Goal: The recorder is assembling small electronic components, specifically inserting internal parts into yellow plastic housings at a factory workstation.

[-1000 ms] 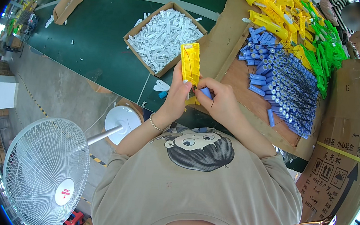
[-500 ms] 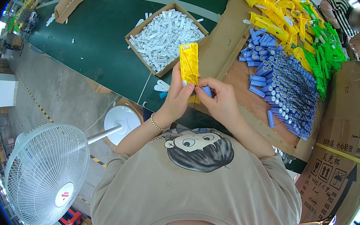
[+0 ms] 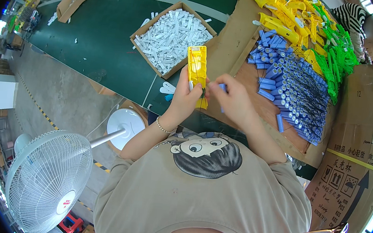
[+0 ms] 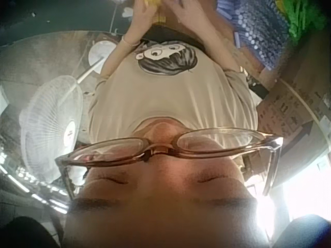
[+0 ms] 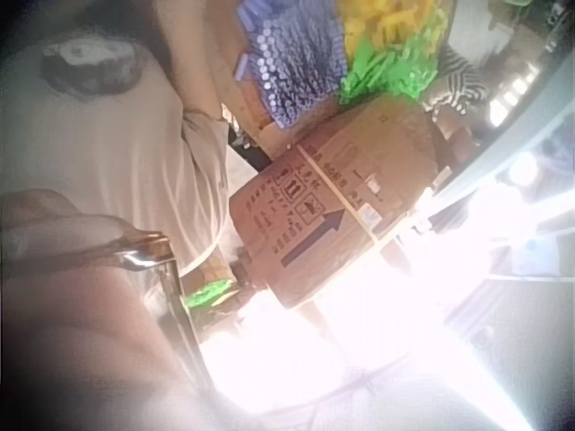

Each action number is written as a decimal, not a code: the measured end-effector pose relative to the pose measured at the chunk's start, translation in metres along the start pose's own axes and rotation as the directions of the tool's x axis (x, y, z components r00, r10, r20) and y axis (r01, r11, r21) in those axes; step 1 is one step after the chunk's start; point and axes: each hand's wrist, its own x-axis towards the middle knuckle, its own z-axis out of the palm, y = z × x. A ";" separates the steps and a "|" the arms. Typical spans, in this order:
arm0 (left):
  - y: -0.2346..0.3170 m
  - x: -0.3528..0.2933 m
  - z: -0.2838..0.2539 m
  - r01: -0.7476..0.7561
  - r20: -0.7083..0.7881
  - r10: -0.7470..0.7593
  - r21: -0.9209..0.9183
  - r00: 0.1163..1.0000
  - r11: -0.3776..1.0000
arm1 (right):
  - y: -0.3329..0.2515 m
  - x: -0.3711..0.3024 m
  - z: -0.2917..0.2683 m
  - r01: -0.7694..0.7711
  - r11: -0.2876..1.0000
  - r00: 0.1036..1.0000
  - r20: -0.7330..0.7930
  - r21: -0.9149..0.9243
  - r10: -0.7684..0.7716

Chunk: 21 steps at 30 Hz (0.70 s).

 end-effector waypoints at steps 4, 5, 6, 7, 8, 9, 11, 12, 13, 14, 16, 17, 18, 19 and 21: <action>0.003 -0.004 0.004 0.121 0.013 -0.120 -0.124 0.993 0.985 | -0.004 0.009 -0.034 -0.307 0.725 0.951 0.226 0.616 0.210; 0.001 -0.004 0.004 0.128 0.025 -0.126 -0.106 0.992 0.986 | -0.011 0.009 -0.035 -0.258 0.678 0.966 0.208 0.689 0.156; 0.000 -0.005 0.005 0.135 0.038 -0.132 -0.087 0.991 0.987 | -0.015 0.010 -0.032 -0.257 0.678 0.966 0.207 0.689 0.157; 0.000 -0.006 0.006 0.135 0.039 -0.132 -0.088 0.990 0.987 | -0.020 0.011 -0.028 -0.168 0.763 0.986 0.089 0.625 0.144; 0.002 -0.006 0.008 0.121 0.059 -0.118 -0.047 0.991 0.992 | -0.023 0.012 -0.024 -0.084 0.836 0.993 -0.027 0.542 0.117; 0.004 -0.007 0.010 0.106 0.080 -0.105 -0.006 0.991 0.994 | -0.024 0.013 -0.021 -0.084 0.836 0.993 -0.027 0.542 0.117; 0.007 -0.008 0.013 0.085 0.083 -0.088 0.040 0.993 0.996 | -0.026 0.013 -0.016 -0.003 0.980 0.992 -0.120 0.200 0.027; 0.007 -0.008 0.013 0.065 0.087 -0.072 0.086 0.994 0.994 | -0.025 0.013 -0.013 -0.002 0.980 0.993 -0.118 0.200 0.026; 0.007 -0.008 0.012 0.065 0.087 -0.072 0.087 0.994 0.994 | -0.022 0.012 -0.009 0.021 0.989 0.993 -0.117 0.148 -0.003; 0.007 -0.007 0.011 0.071 0.107 -0.084 0.127 0.991 0.989 | -0.019 0.012 -0.006 0.043 0.994 0.993 -0.115 0.096 -0.032; 0.003 -0.006 0.008 0.076 0.123 -0.097 0.167 0.988 0.983 | -0.016 0.012 -0.002 0.079 0.994 0.986 -0.154 0.073 -0.067; -0.003 -0.006 0.005 0.002 0.145 -0.041 0.257 0.989 0.966 | -0.016 0.012 -0.001 0.113 0.992 0.976 -0.193 0.048 -0.102; -0.006 -0.006 0.003 -0.073 0.173 0.013 0.343 0.985 0.936 | -0.017 0.013 0.000 0.114 0.992 0.976 -0.191 0.048 -0.103; -0.007 -0.006 0.003 -0.073 0.172 0.014 0.343 0.985 0.936 | -0.018 0.014 0.000 0.120 0.992 0.976 -0.188 0.039 -0.111; -0.007 -0.005 0.004 -0.049 0.166 -0.001 0.297 0.986 0.954 | -0.018 0.015 -0.001 0.129 0.991 0.975 -0.184 0.028 -0.121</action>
